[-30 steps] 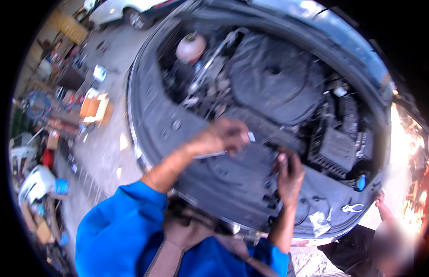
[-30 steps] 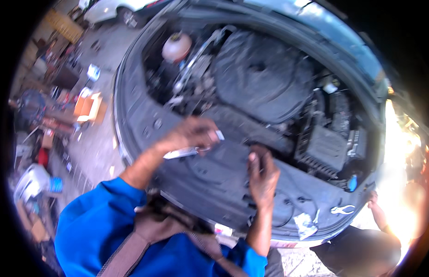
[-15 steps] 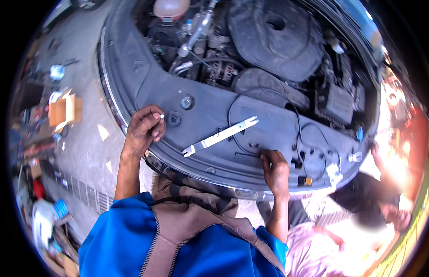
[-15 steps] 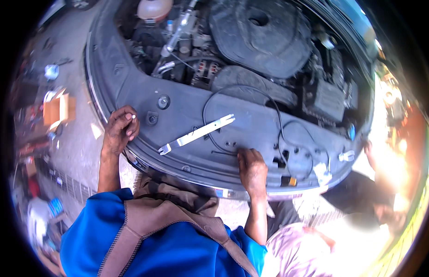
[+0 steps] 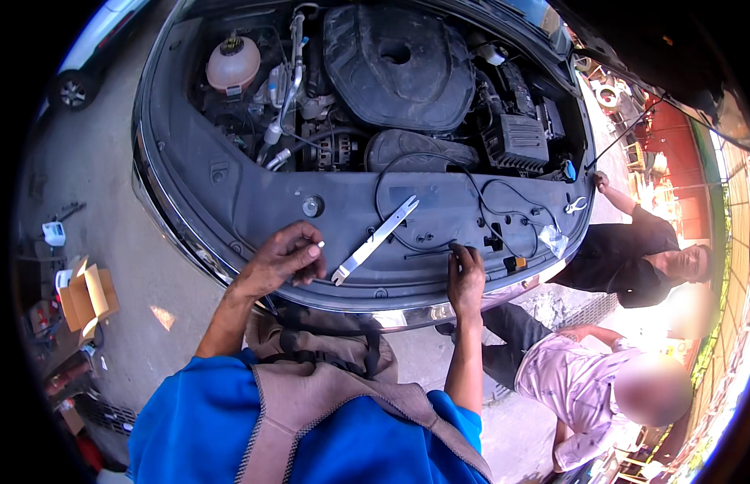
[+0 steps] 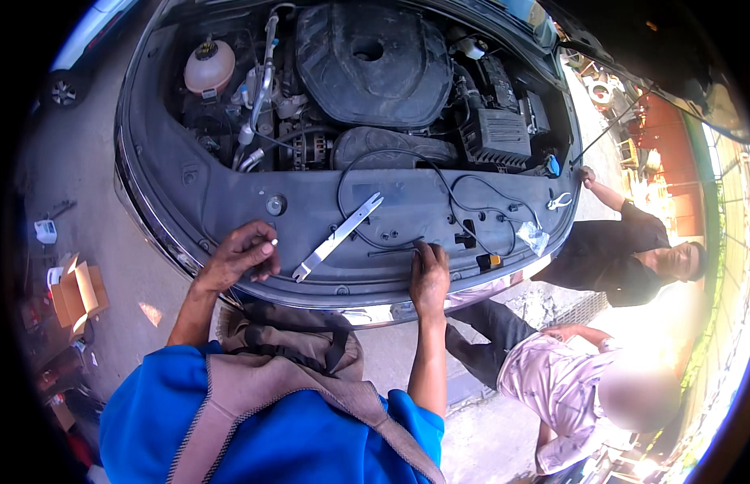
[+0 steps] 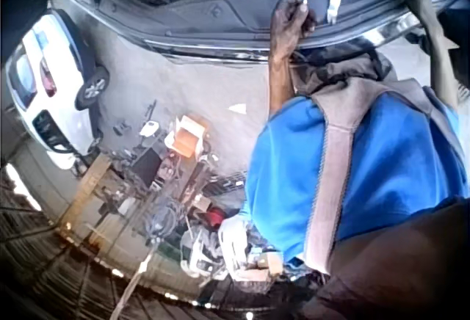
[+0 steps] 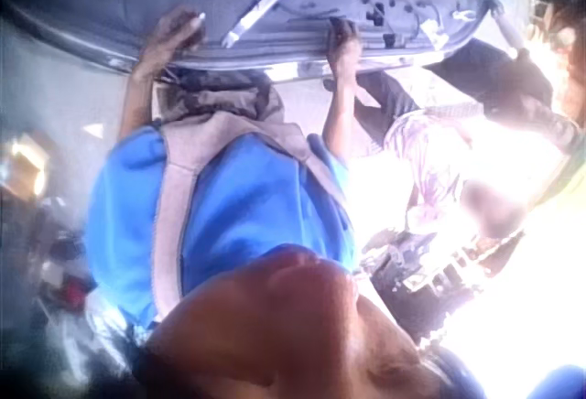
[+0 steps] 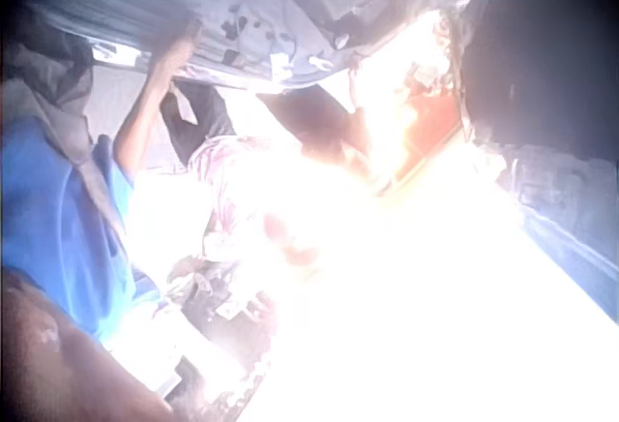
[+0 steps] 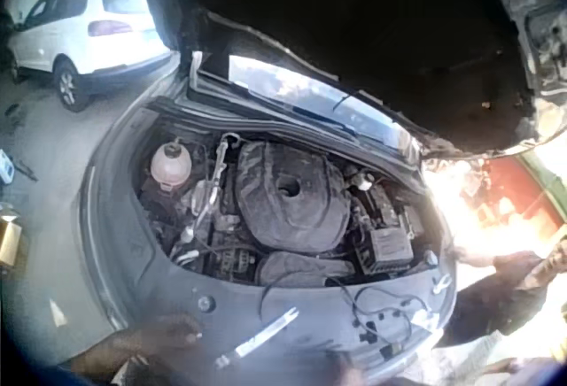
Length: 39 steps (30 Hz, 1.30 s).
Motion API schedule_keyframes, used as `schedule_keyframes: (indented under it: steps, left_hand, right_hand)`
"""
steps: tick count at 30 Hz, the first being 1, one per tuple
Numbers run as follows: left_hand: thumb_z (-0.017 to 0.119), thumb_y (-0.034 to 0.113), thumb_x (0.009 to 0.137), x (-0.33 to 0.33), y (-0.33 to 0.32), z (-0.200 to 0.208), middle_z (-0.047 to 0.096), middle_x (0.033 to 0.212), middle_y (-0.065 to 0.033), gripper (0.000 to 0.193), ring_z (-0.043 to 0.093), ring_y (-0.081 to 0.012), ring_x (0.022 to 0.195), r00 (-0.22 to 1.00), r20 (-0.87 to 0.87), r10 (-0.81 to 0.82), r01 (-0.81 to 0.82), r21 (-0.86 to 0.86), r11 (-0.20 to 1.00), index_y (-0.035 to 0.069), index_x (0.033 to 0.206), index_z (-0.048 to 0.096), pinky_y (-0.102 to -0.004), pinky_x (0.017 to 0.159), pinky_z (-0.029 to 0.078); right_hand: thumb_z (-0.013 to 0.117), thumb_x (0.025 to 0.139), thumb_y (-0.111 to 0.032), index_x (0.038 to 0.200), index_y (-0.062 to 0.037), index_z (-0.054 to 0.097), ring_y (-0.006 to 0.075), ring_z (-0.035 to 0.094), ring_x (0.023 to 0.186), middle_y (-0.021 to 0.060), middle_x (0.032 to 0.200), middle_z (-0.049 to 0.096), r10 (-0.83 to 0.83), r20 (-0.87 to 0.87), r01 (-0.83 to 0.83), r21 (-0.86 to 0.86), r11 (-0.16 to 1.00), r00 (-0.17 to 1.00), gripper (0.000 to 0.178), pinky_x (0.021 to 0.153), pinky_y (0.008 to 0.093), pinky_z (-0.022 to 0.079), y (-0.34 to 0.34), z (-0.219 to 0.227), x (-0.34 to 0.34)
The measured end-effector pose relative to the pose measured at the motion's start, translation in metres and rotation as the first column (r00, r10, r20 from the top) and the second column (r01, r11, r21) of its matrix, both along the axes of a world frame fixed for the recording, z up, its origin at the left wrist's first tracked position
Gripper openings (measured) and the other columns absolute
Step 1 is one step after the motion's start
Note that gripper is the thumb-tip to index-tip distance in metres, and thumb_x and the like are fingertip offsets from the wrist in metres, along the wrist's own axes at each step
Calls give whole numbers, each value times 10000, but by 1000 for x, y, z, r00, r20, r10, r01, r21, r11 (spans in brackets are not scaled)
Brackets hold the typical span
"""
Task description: The person removes a wire from a plastic bag using scissors and secures it to the underside of the car hood. They handle the wire and a pair of pliers while working near the engine.
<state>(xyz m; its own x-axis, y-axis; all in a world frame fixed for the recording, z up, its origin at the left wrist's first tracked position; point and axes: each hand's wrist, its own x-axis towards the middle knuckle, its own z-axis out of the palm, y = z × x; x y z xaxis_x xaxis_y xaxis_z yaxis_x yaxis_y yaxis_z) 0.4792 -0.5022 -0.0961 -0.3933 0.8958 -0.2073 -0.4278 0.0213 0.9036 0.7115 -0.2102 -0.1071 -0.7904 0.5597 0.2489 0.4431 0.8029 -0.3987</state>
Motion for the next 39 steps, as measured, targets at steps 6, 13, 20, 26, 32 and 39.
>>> schedule_keyframes:
  steps: [6,13,20,26,32,39]
  left_hand:
    - [608,186,978,37,25,-4,651,795,-56,166,557,-67,638,997,-60,56,-60,-59,996,32,1020,560,-202,497,401]
    - [615,183,974,66,34,-1,584,762,-20,193,526,-63,631,978,13,207,-206,-50,977,1,1027,578,-201,504,383]
    - [660,162,914,75,58,-20,609,967,-100,139,593,-225,901,542,-831,126,-319,-65,945,50,993,637,-366,730,484]
    - [698,135,818,87,83,-25,585,1038,-175,152,545,-365,995,268,-946,-181,-260,-252,932,62,951,688,-458,869,446]
    - [692,80,837,68,80,-27,605,963,-145,121,554,-319,946,508,-851,-136,-130,-232,964,25,943,671,-415,828,442]
    - [659,35,865,53,56,-18,560,923,-104,82,548,-266,876,637,-770,-49,-96,-142,985,-7,925,621,-365,786,428]
  right_hand:
    - [541,813,-64,991,-78,645,364,526,968,136,1045,567,203,182,-242,228,943,962,206,826,461,458,26,-19,-14]
    - [548,808,-51,965,-64,578,349,534,958,135,990,568,343,263,-409,257,876,902,159,830,467,424,42,-9,-4]
    - [572,860,-40,933,-43,545,350,565,831,143,853,590,407,63,-412,136,901,911,77,732,457,436,38,23,10]
    - [589,869,10,961,-6,582,371,602,808,176,867,607,319,-159,-321,15,947,934,94,702,432,481,26,29,13]
    - [658,900,-71,999,9,665,200,667,729,115,824,687,-25,-261,-118,-519,847,965,128,687,316,522,15,22,14]
    - [692,886,-80,999,7,677,90,605,656,38,806,676,-298,-235,-16,-809,587,925,143,587,244,496,13,7,16]
